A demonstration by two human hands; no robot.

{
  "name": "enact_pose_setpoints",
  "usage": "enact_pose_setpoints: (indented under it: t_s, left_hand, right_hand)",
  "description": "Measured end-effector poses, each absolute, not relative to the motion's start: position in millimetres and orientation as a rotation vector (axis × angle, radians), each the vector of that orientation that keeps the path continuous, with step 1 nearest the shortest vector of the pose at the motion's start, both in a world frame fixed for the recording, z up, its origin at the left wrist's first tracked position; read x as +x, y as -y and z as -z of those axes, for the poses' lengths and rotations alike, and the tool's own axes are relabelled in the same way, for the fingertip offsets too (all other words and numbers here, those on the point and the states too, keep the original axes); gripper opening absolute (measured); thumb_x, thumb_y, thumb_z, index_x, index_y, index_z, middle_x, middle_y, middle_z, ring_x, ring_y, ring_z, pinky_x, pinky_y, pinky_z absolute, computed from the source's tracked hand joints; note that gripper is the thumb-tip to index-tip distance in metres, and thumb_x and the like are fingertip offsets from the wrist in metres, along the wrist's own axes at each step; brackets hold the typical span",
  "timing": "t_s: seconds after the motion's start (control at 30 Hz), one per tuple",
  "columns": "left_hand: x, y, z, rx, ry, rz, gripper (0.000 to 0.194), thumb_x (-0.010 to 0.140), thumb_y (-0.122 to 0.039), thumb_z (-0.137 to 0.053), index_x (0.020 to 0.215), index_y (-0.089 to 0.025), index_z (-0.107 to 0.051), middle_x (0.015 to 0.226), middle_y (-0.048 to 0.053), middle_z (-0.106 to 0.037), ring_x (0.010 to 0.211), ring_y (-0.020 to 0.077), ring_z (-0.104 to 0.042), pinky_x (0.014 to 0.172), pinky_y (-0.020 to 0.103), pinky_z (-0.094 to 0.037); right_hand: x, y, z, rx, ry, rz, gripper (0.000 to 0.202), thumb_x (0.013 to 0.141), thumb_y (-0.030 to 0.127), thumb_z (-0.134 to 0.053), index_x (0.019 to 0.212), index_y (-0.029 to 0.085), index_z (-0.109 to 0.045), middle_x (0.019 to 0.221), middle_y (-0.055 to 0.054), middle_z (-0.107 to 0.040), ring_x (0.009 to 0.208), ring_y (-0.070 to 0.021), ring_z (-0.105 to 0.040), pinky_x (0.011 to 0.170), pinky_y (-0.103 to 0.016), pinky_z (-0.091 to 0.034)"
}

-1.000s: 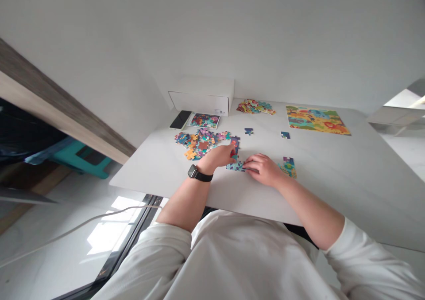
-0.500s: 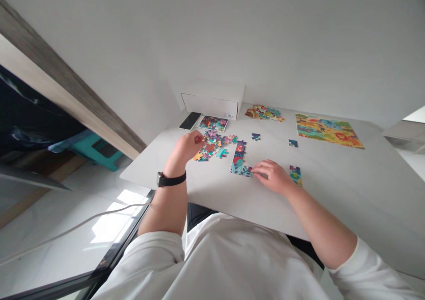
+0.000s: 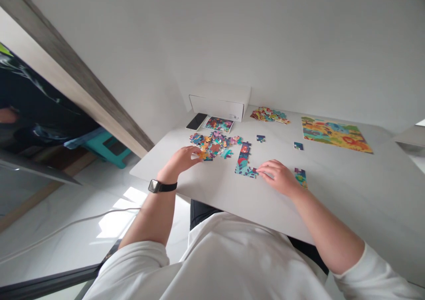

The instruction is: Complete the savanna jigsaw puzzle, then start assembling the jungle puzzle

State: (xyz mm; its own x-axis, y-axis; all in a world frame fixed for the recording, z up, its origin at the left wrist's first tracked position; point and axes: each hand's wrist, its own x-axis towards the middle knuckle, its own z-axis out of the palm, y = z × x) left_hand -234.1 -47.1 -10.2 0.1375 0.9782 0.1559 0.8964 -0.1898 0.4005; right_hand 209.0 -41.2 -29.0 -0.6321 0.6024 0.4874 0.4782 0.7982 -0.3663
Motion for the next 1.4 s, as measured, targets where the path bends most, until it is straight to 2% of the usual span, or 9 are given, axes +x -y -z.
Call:
enact_pose_setpoints:
  t_s: [0.27, 0.4, 0.53, 0.67, 0.8, 0.93, 1.03, 1.13, 1.4]
  left_hand:
    - [-234.3, 50.7, -14.0, 2.052, -2.005, -0.709, 0.021, 0.091, -0.041, -0.064, 0.089, -0.027, -0.079, 0.086, 0.005, -0.082, 0.079, 0.0233, -0.074, 0.073, 0.031, -0.053]
    - [-213.2, 34.8, -27.8, 1.923, -1.87, -0.959, 0.023, 0.093, -0.041, -0.063, 0.09, -0.023, -0.077, 0.091, 0.007, -0.083, 0.083, 0.0228, -0.074, 0.073, 0.031, -0.053]
    - [-161.6, 10.0, -44.0, 1.844, -1.566, -1.024, 0.026, 0.095, -0.042, -0.064, 0.097, -0.02, -0.077, 0.093, 0.007, -0.082, 0.08, 0.0209, -0.073, 0.069, 0.03, -0.054]
    - [-92.9, -13.4, -55.6, 1.859, -1.318, -1.025, 0.026, 0.098, -0.039, -0.062, 0.097, -0.018, -0.077, 0.092, 0.007, -0.081, 0.081, 0.0187, -0.072, 0.071, 0.028, -0.054]
    - [-36.7, -19.7, -47.5, 1.945, -1.157, -0.96, 0.027, 0.099, -0.038, -0.061, 0.098, -0.018, -0.077, 0.091, 0.007, -0.08, 0.081, 0.0174, -0.071, 0.074, 0.028, -0.052]
    - [-11.9, -9.3, -27.2, 1.928, -1.167, -0.886, 0.027, 0.1, -0.037, -0.057, 0.1, -0.017, -0.076, 0.089, 0.006, -0.079, 0.072, 0.0155, -0.066, 0.065, 0.026, -0.047]
    - [-7.9, -2.4, -15.7, 1.906, -1.165, -0.846, 0.026, 0.1, -0.037, -0.056, 0.101, -0.018, -0.074, 0.089, 0.005, -0.078, 0.071, 0.0145, -0.063, 0.062, 0.024, -0.045]
    - [-7.3, -1.5, -8.5, 1.906, -1.146, -0.844, 0.026, 0.1, -0.039, -0.058, 0.101, -0.018, -0.073, 0.091, 0.005, -0.078, 0.071, 0.0139, -0.062, 0.062, 0.023, -0.045]
    - [-8.2, -6.8, -0.3, 1.888, -1.152, -0.919, 0.021, 0.1, -0.036, -0.057, 0.108, -0.02, -0.067, 0.077, 0.0, -0.07, 0.067, 0.0134, -0.062, 0.062, 0.023, -0.045]
  right_hand:
    - [207.5, 40.6, 28.9, -0.787, 2.356, -0.286, 0.021, 0.102, 0.021, -0.067, 0.109, 0.031, -0.084, 0.105, -0.006, -0.082, 0.1, -0.027, -0.075, 0.093, -0.049, -0.062]
    - [208.0, 39.6, 29.6, -0.805, 2.346, -0.282, 0.02, 0.103, 0.023, -0.066, 0.109, 0.03, -0.084, 0.105, -0.007, -0.082, 0.1, -0.0267, -0.075, 0.095, -0.049, -0.061]
    - [210.8, 37.8, 28.8, -0.852, 2.292, -0.274, 0.02, 0.103, 0.023, -0.064, 0.109, 0.029, -0.082, 0.105, -0.007, -0.082, 0.101, -0.0273, -0.075, 0.095, -0.048, -0.062]
    - [215.4, 36.3, 26.9, -0.967, 2.099, -0.297, 0.026, 0.102, 0.024, -0.065, 0.125, 0.028, -0.076, 0.109, -0.008, -0.082, 0.105, -0.0276, -0.076, 0.098, -0.049, -0.062]
    - [220.7, 35.2, 22.3, -1.05, 1.916, -0.41, 0.047, 0.1, 0.029, -0.068, 0.146, 0.029, -0.061, 0.112, -0.007, -0.08, 0.101, -0.0252, -0.077, 0.092, -0.044, -0.065]
    - [225.1, 35.0, 15.9, -1.015, 1.931, -0.37, 0.061, 0.095, 0.028, -0.072, 0.154, 0.03, -0.054, 0.133, -0.012, -0.073, 0.107, -0.0271, -0.074, 0.088, -0.044, -0.066]
    - [225.8, 35.8, 12.5, -0.967, 2.042, -0.29, 0.06, 0.094, 0.021, -0.072, 0.151, 0.032, -0.056, 0.14, -0.014, -0.068, 0.122, -0.0315, -0.07, 0.091, -0.046, -0.066]
    - [224.5, 36.3, 11.1, -0.965, 2.104, -0.226, 0.055, 0.094, 0.016, -0.07, 0.145, 0.033, -0.061, 0.135, -0.012, -0.071, 0.129, -0.033, -0.067, 0.1, -0.05, -0.064]
    - [253.1, 27.6, -4.8, -1.036, 2.077, -0.15, 0.043, 0.093, 0.02, -0.075, 0.134, 0.029, -0.067, 0.131, -0.01, -0.075, 0.116, -0.0307, -0.073, 0.106, -0.05, -0.06]
